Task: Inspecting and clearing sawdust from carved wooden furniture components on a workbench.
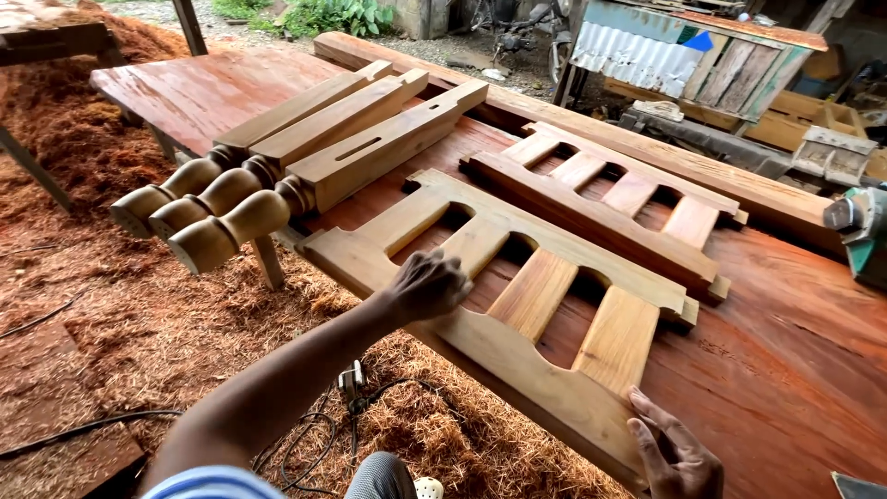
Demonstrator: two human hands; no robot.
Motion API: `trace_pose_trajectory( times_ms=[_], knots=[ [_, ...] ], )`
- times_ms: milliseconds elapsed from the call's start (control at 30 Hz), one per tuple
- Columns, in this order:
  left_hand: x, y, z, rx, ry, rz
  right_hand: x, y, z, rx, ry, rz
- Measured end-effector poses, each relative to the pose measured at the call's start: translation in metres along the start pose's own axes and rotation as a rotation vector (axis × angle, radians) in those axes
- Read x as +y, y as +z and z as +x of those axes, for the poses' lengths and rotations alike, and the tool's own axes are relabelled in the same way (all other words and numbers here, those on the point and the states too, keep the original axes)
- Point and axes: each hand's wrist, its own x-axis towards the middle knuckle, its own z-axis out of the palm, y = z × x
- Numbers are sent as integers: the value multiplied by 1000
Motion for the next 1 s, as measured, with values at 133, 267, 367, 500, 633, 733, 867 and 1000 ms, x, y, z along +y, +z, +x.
trace_pose_trajectory(
  times_ms=[133,267,367,500,633,733,867,1000],
  knots=[
    [7,-3,-41,47,33,-53,9,1,3,-19,-1,-1],
    [12,2,-15,2,-67,-152,53,3,11,-8,-179,13],
    [9,33,35,-116,-136,-105,70,3,16,-66,-228,-33],
    [-20,83,107,-17,-126,-45,80,7,20,-42,-403,40],
    [-38,104,148,40,-218,-170,52,6,14,-10,-256,72],
    [-29,90,138,22,-216,-131,27,5,7,19,-68,6],
    [-24,61,82,14,-125,-24,38,4,10,12,-135,-6],
    [-15,7,-1,-21,-62,-65,49,5,9,0,-201,88]
  ],
)
